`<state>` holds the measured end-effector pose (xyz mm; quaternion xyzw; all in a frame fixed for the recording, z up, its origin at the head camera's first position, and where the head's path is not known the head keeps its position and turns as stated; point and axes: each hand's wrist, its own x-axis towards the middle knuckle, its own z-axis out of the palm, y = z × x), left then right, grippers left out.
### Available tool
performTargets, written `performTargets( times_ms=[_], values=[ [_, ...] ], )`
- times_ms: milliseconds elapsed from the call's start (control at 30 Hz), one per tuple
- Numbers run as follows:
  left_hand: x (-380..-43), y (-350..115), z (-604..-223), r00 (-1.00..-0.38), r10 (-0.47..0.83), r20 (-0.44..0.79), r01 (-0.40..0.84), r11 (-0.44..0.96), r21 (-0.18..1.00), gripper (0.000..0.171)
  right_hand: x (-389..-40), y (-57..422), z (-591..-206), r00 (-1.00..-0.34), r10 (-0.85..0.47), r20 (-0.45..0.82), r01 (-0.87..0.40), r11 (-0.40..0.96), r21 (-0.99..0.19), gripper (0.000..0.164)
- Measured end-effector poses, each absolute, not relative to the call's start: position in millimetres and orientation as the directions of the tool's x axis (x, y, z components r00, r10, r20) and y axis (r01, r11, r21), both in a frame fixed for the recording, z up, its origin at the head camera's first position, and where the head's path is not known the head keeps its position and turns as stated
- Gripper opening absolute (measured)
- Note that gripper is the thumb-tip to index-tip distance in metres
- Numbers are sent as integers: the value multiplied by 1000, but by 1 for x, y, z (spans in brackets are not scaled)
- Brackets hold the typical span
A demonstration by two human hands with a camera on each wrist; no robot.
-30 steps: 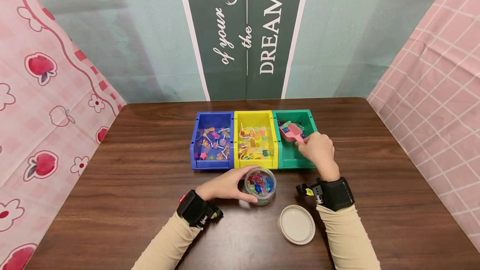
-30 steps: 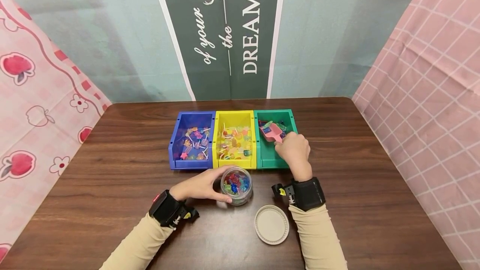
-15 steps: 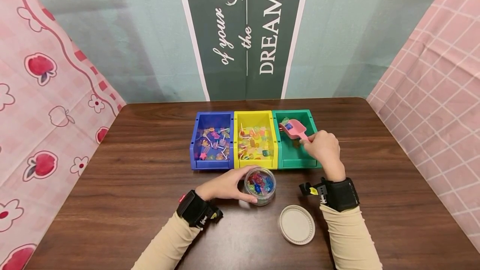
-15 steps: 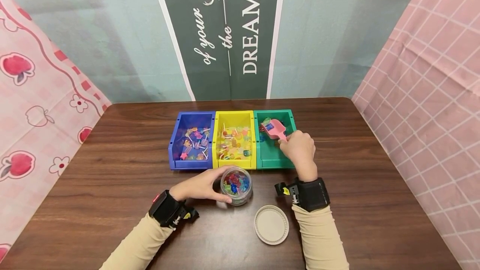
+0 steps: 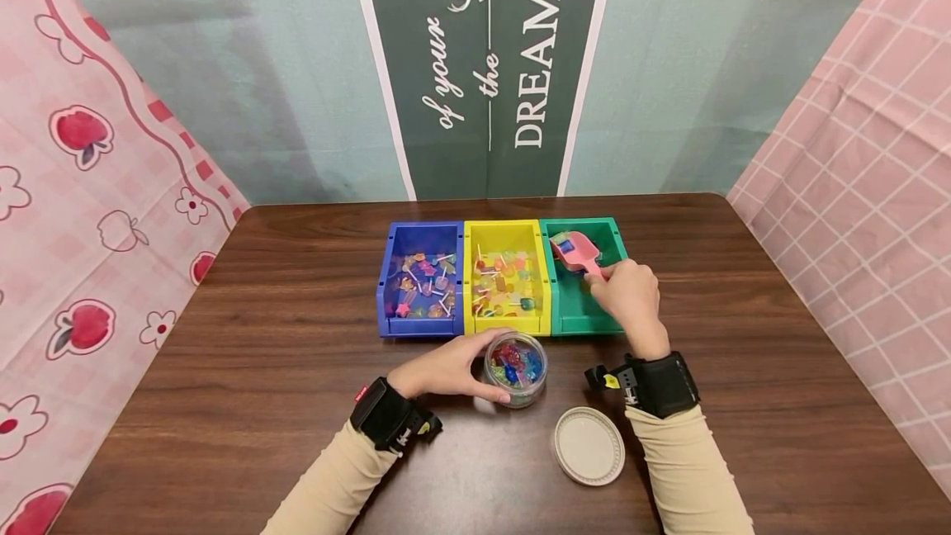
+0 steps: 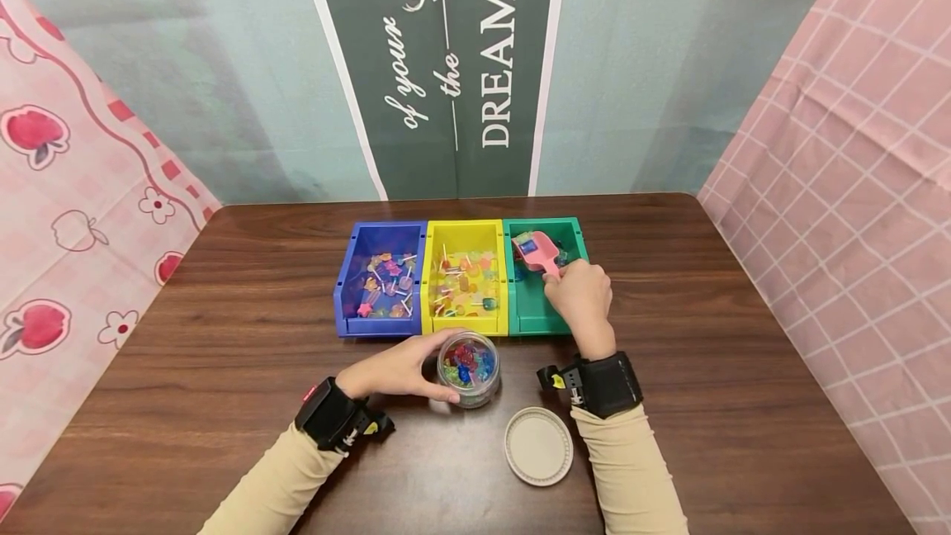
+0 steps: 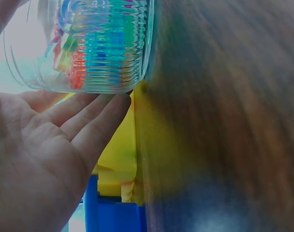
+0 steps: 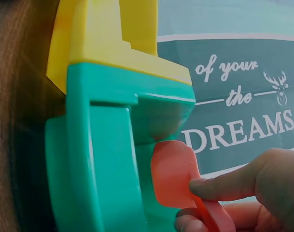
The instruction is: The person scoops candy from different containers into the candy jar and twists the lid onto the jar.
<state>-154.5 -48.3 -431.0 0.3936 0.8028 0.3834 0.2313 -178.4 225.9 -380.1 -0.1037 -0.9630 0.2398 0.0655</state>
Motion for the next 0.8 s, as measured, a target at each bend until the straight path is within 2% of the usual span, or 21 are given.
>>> performTargets(
  times_ms=[800],
  values=[
    [-154,-48,-428,-589,805,-75,448,402,798,84,-160,270,-350,-998,52,26,29,828,-561,45]
  ],
)
